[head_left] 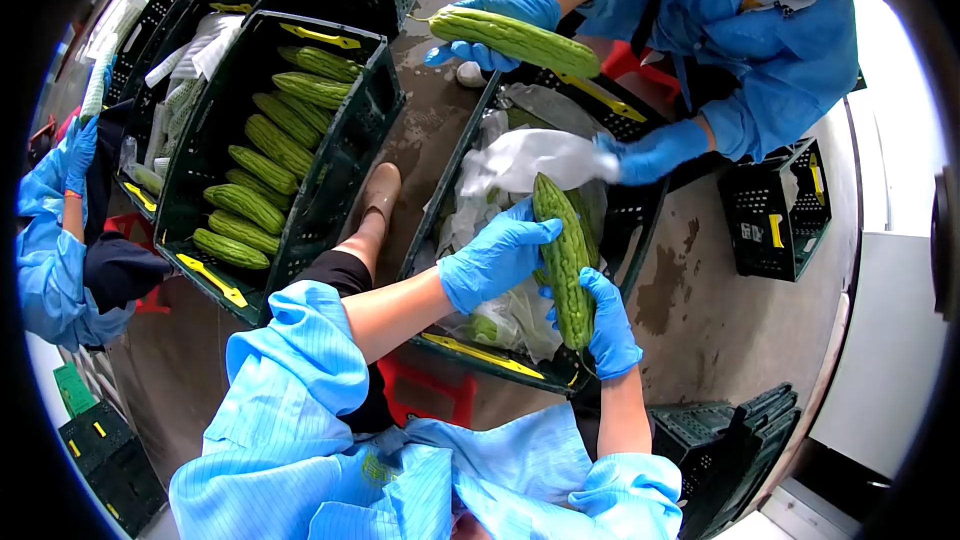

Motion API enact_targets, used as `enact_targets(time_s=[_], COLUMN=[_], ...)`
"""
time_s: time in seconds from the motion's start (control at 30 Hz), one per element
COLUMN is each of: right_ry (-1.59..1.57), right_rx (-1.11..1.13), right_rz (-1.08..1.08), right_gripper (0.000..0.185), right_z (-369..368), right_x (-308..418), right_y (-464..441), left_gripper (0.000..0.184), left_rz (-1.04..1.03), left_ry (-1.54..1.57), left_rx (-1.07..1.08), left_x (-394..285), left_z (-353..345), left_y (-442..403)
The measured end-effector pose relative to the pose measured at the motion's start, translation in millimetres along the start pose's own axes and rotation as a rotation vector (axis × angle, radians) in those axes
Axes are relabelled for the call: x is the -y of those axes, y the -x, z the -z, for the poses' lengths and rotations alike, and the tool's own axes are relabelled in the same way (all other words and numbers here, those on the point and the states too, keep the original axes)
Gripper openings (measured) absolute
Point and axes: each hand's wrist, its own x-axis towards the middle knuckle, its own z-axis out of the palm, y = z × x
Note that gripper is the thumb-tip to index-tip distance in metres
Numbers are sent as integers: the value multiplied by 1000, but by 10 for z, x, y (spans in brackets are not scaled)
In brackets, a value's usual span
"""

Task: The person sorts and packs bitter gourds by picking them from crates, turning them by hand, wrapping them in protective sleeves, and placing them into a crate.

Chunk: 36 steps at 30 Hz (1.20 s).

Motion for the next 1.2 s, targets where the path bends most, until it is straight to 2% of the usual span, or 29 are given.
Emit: enact_targets(time_s=[0.23,0.33,0.67,0.77,0.87,0.97,1.13,1.2], right_ry=[-9,-3,5,13,-49,-109,-107,-60], right_rx=[-16,-2,54,49,66,96,6,46], right_rz=[64,71,86,63,56,50,124,115], right_gripper=[57,56,52,51,51,53,56,55], right_z=[-62,-39,-87,-116,-126,-88,-246,-227], right_x=[86,95,26,30,55,78,62,62], right_y=[82,61,-20,-19,-18,-25,-13,-28], left_gripper=[59,61,50,48,46,47,54,55], left_rz=[-62,-48,-141,-102,-68,-85,-55,-64], left_ry=[-123,-115,-264,-346,-320,-271,-283,-288], left_rx=[-20,-132,-239,-314,-274,-129,-102,-114], left_x=[-35,-127,-133,-156,-240,-284,-305,-304], left_z=[-66,-174,-90,-69,-157,-186,-146,-158], left_y=[-43,-16,-81,-72,-38,-12,15,27])
